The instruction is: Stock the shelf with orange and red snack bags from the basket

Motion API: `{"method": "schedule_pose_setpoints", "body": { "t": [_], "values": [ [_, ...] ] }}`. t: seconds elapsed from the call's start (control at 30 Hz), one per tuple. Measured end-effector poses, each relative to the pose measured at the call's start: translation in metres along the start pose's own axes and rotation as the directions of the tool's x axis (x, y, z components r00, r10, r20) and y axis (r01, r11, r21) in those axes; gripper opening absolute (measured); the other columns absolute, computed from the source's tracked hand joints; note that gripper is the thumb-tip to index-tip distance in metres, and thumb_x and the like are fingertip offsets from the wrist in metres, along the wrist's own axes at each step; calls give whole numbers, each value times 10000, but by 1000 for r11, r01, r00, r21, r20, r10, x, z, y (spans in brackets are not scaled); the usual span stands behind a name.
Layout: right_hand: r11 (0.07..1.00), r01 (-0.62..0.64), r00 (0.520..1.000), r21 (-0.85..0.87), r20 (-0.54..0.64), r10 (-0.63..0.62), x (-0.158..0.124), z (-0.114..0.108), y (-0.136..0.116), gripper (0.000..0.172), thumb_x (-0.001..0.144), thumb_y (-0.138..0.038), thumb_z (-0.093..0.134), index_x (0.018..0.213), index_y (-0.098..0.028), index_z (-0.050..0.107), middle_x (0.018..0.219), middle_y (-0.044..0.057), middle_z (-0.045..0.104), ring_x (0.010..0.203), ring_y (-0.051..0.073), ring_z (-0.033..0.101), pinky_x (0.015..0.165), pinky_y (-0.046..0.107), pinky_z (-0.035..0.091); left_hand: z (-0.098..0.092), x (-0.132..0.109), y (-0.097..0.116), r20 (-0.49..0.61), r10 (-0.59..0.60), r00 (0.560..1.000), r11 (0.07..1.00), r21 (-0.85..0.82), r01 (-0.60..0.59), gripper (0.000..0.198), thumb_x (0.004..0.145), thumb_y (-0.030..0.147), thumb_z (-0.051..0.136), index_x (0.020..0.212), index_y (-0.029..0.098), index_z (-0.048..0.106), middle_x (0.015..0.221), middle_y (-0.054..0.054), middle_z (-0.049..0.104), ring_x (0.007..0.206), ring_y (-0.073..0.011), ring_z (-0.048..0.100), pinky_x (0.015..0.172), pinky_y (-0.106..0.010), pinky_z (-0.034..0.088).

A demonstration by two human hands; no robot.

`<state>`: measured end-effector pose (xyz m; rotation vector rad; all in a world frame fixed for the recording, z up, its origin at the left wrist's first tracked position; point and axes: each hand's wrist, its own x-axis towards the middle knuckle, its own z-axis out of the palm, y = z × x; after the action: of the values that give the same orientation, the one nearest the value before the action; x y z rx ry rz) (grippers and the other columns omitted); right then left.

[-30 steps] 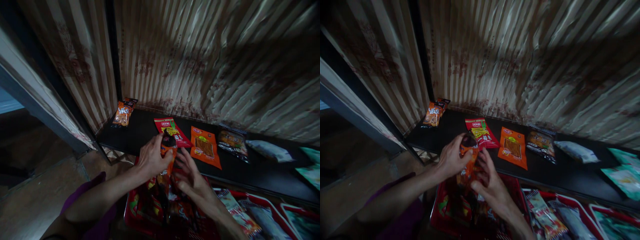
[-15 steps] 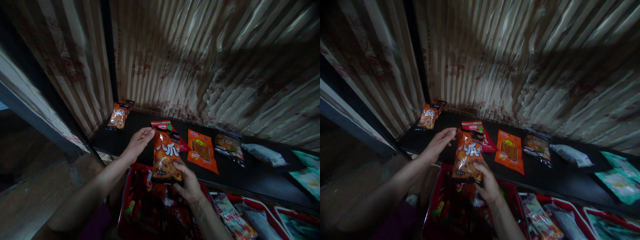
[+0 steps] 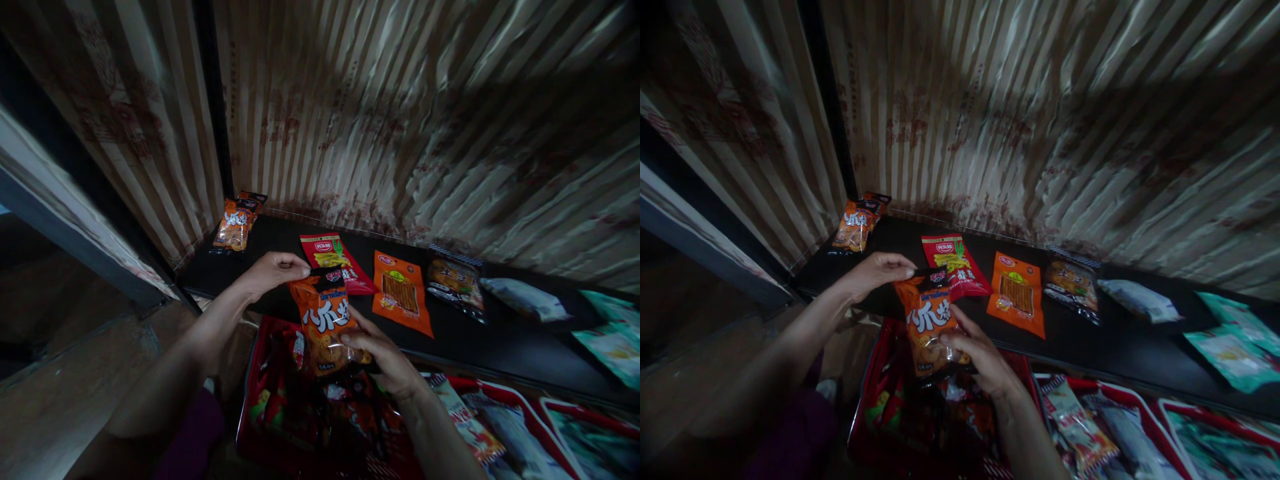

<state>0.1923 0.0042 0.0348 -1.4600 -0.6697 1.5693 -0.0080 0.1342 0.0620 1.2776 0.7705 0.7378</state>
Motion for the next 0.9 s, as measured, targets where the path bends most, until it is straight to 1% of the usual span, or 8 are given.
{"method": "schedule_pose_setpoints", "body": {
  "t": [0.1,0.2,0.3,0.37,0.47,0.57,0.77,0.9],
  "values": [
    [998,37,995,-59,94,-32,-1,2,0,651,611,-262,750,1236,-260,569,1117,35,693,1008,246,650,888,373,484,5,6,-9,62,27,998,997,65,-31,281,623,317,741,856,161,718,780,-23,708,732,-143,626,701,-262,463],
    [995,84,985,-59,155,-74,-3,10,-1,634,658,-303,743,1259,-293,542,1184,27,661,1059,243,626,895,375,483,12,13,-22,-43,111,993,979,174,-102,226,685,353,670,779,154,721,720,-19,696,670,-144,602,622,-242,449],
    [992,119,988,45,96,-122,-4,15,0,582,701,-401,718,1246,-310,534,1193,41,654,1045,251,631,862,405,498,13,17,-26,-268,200,942,964,223,-141,230,716,369,624,711,153,704,653,-2,659,611,-125,559,565,-218,414],
    [976,171,985,138,14,-174,-2,15,2,484,687,-422,734,1132,-285,603,1136,44,679,1000,242,648,843,393,506,12,18,-25,-352,234,906,962,217,-165,227,716,373,628,717,157,698,659,5,648,616,-118,551,569,-211,408],
    [934,273,960,229,-128,-249,2,13,5,393,633,-407,784,964,-239,656,1006,41,718,912,223,667,812,362,520,11,18,-20,-412,253,876,966,152,-208,227,701,374,642,729,155,694,661,11,635,619,-112,539,576,-208,406],
    [919,317,939,233,-217,-268,5,11,7,384,619,-396,797,937,-224,667,926,39,730,845,224,676,753,361,542,12,18,-18,-470,260,844,965,87,-248,234,677,389,662,720,160,687,654,22,622,611,-104,526,585,-207,409],
    [910,373,914,182,-243,-326,5,8,11,237,662,-425,768,742,-210,708,806,15,729,738,172,670,722,314,548,15,18,-20,-494,317,810,946,102,-308,221,693,386,664,717,167,681,652,31,613,600,-92,513,570,-197,410],
    [903,386,911,190,-231,-341,1,7,10,266,641,-466,771,643,-211,696,676,4,698,660,171,655,711,341,560,14,20,-20,-517,313,797,944,78,-321,235,675,399,684,702,165,683,648,28,616,597,-91,511,564,-198,406]
  ]
}}
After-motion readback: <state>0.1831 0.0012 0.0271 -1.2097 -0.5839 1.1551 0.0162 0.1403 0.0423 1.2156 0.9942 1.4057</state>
